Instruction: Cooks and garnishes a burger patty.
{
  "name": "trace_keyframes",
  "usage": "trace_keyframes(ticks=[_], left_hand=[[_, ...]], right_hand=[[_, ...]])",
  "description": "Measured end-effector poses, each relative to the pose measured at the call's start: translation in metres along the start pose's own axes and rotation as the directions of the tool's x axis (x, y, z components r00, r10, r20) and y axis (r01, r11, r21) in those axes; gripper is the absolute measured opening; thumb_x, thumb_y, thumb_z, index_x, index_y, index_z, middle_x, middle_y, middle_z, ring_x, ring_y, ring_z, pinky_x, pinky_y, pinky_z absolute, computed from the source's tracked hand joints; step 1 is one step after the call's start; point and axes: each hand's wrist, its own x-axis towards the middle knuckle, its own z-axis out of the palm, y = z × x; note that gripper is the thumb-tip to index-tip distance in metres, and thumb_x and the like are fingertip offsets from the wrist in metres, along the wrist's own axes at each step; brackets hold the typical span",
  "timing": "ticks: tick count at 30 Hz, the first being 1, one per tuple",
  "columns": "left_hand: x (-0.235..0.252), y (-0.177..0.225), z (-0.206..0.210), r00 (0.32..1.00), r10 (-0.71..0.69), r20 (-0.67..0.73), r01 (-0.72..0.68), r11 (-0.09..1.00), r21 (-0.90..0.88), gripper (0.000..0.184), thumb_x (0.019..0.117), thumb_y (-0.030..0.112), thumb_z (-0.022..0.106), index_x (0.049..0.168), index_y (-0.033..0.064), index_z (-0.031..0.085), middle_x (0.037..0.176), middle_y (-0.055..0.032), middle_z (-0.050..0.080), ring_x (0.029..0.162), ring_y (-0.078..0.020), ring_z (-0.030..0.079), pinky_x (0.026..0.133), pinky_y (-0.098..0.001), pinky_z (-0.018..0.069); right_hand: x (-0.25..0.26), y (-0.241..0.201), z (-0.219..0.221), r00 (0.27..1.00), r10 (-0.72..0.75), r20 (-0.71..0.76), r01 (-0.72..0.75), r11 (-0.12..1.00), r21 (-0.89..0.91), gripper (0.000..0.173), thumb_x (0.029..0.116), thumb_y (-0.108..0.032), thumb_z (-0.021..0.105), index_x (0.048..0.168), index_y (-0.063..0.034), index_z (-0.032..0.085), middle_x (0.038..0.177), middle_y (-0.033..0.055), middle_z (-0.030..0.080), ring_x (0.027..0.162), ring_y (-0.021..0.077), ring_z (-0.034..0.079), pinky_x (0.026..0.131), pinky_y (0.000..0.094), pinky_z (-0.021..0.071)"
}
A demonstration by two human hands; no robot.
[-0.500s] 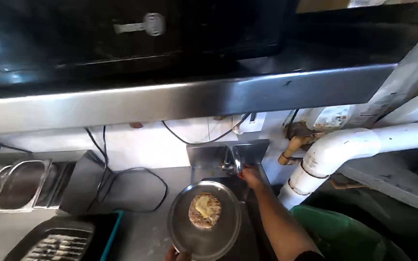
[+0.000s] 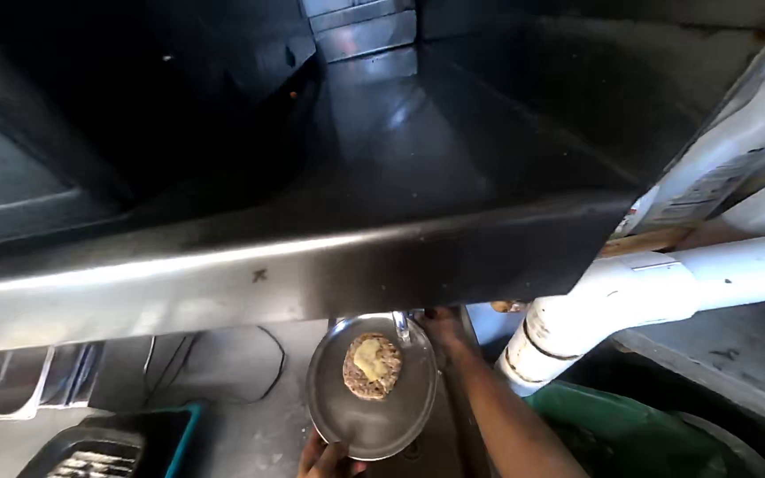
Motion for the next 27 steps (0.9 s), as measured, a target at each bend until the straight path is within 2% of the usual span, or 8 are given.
trace_keyframes(ticks=[4,10,13,16,19,22,24,27], left_hand=[[0.001,-0.004,-0.002,1.0,0.014,0.02,-0.014,1.0,-0.007,0.042,0.0945,-0.01,0.037,0.135,0.0022,0.04,0.091,-0.0126,0.071,0.066,-0.0205,0.072,0.058,-0.0357,0.0629],[-0.003,-0.001,-0.005,1.0,0.017,0.025,-0.017,1.0,0.024,0.04,0.0948,-0.01,0.037,0.133,0.0015,0.04,0.09,-0.0117,0.071,0.066,-0.0195,0.072,0.057,-0.0354,0.0626],[-0.004,0.002,-0.011,0.999,0.027,0.043,-0.029,0.999,0.044,0.041,0.0949,-0.01,0.038,0.134,0.0004,0.04,0.09,-0.0122,0.07,0.066,-0.0199,0.071,0.058,-0.0355,0.0627],[-0.011,0.002,-0.016,0.997,0.038,0.066,-0.04,0.999,0.031,0.037,0.0951,-0.01,0.039,0.131,-0.0009,0.042,0.089,-0.0135,0.07,0.064,-0.02,0.071,0.055,-0.0344,0.0619],[-0.026,0.002,-0.027,0.995,0.047,0.089,-0.049,0.999,0.017,0.037,0.0939,-0.008,0.041,0.13,-0.0018,0.044,0.089,-0.0151,0.07,0.064,-0.0209,0.071,0.055,-0.0346,0.0617],[-0.048,-0.001,-0.041,0.992,0.051,0.119,-0.052,0.999,0.004,0.036,0.0931,-0.008,0.044,0.129,-0.0029,0.046,0.088,-0.0157,0.07,0.062,-0.0212,0.07,0.054,-0.0344,0.0614],[-0.064,-0.003,-0.054,0.991,0.047,0.125,-0.048,0.999,0.008,0.035,0.0933,-0.009,0.044,0.127,-0.0025,0.047,0.087,-0.0149,0.07,0.062,-0.0209,0.07,0.053,-0.0341,0.0611],[-0.096,-0.006,-0.078,0.992,0.044,0.119,-0.055,0.994,0.09,0.034,0.0951,-0.009,0.044,0.127,0.0003,0.047,0.086,-0.0092,0.069,0.065,-0.0184,0.07,0.056,-0.0351,0.062]], right_hand=[[-0.007,-0.006,-0.002,1.0,-0.005,-0.004,0.005,1.0,0.006,0.038,0.0939,-0.009,0.074,0.13,-0.0035,0.065,0.117,0.0186,0.069,0.105,0.0276,0.066,0.095,0.0457,0.0528],[0.001,-0.005,-0.002,0.997,0.068,0.033,-0.066,0.996,-0.057,0.036,0.0994,-0.017,0.067,0.133,-0.0056,0.063,0.121,0.0185,0.069,0.109,0.0304,0.067,0.098,0.0491,0.0526],[0.02,-0.005,0.009,0.979,0.203,0.031,-0.203,0.979,-0.004,0.042,0.1038,-0.036,0.06,0.127,-0.001,0.065,0.113,0.0199,0.07,0.097,0.0298,0.069,0.09,0.0474,0.0553],[0.007,-0.014,0.002,0.989,0.148,0.01,-0.139,0.948,-0.287,0.047,0.1042,-0.041,0.058,0.132,-0.0027,0.063,0.122,0.0197,0.069,0.111,0.0321,0.068,0.099,0.05,0.0529],[-0.063,-0.013,-0.015,0.999,-0.047,-0.007,0.04,0.905,-0.424,0.057,0.1018,-0.03,0.062,0.15,-0.0039,0.048,0.136,0.0228,0.062,0.126,0.0386,0.06,0.109,0.0568,0.0452],[-0.184,0.017,-0.053,0.989,-0.146,0.031,0.148,0.985,-0.091,0.043,0.1031,-0.023,0.058,0.143,-0.0062,0.056,0.122,0.0116,0.071,0.105,0.0227,0.071,0.094,0.0418,0.0598],[-0.275,0.047,-0.089,0.987,-0.16,0.008,0.157,0.978,0.14,0.041,0.1016,-0.016,0.058,0.139,-0.0013,0.057,0.108,0.0117,0.075,0.089,0.0229,0.075,0.08,0.0394,0.0641],[-0.391,0.092,-0.165,0.938,-0.143,-0.315,0.125,0.989,-0.076,0.044,0.0989,-0.014,0.062,0.141,-0.0033,0.057,0.103,0.0094,0.076,0.084,0.0209,0.075,0.075,0.0396,0.065]])
